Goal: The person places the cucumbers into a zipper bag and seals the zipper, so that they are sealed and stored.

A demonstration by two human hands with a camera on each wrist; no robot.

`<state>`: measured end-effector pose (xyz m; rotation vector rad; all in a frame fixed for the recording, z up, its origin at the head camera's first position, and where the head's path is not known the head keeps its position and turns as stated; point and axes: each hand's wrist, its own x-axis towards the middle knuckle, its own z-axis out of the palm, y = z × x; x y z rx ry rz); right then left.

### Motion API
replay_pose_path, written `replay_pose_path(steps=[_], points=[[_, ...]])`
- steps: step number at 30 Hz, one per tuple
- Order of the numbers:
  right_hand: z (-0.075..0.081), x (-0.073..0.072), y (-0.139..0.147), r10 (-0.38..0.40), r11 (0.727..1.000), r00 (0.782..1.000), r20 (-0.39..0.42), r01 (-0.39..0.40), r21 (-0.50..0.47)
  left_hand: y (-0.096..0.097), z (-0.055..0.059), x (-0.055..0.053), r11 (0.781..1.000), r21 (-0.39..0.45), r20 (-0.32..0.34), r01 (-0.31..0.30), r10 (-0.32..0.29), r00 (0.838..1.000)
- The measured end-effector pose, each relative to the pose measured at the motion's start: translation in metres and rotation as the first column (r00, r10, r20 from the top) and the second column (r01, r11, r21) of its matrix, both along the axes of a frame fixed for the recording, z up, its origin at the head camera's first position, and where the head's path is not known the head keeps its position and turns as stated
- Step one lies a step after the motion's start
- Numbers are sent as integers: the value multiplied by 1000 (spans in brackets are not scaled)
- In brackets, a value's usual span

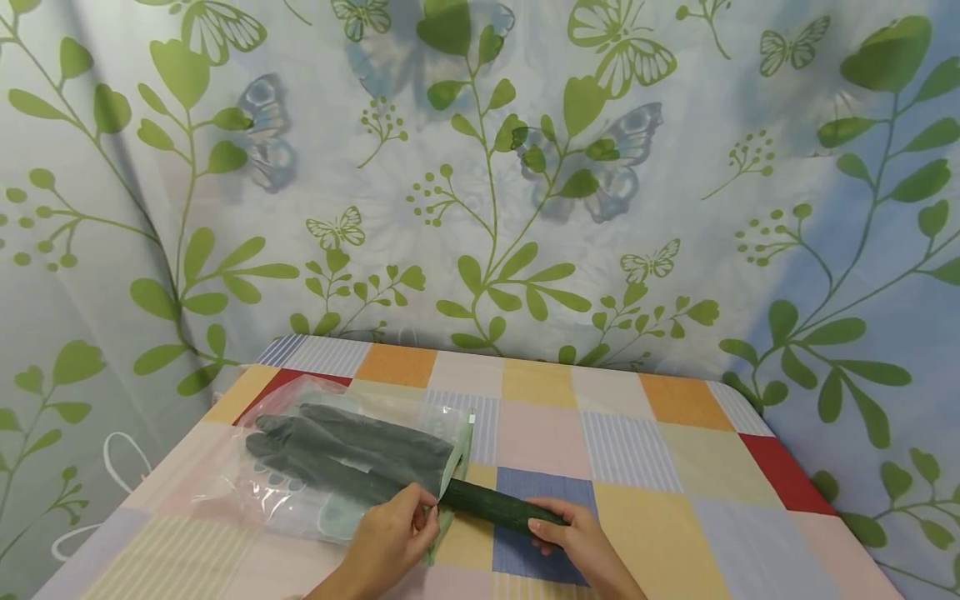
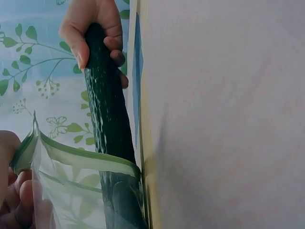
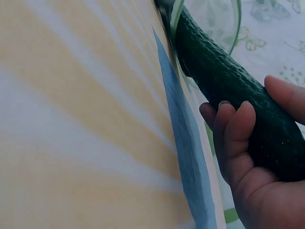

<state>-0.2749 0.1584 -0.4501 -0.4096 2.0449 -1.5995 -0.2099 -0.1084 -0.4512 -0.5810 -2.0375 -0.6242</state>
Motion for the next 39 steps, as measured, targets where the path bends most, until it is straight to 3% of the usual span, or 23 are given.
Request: replay_pose_path(steps=[9, 19, 33, 39], points=[[-4, -1, -15, 10, 999, 998, -57, -12, -43, 4, -2, 0, 1000, -9, 20, -29, 30, 999], [-7, -3, -36, -18, 999, 998, -59, 15, -41, 6, -1, 1, 1000, -13, 27, -20, 20, 999], [-11, -7, -77, 26, 994, 998, -48, -31, -108, 5, -2, 3, 1000, -15, 4, 1, -1, 1000], [-7, -8, -96, 33, 995, 995, -99, -42, -88, 1, 1, 1, 999, -47, -1, 17, -17, 1000]])
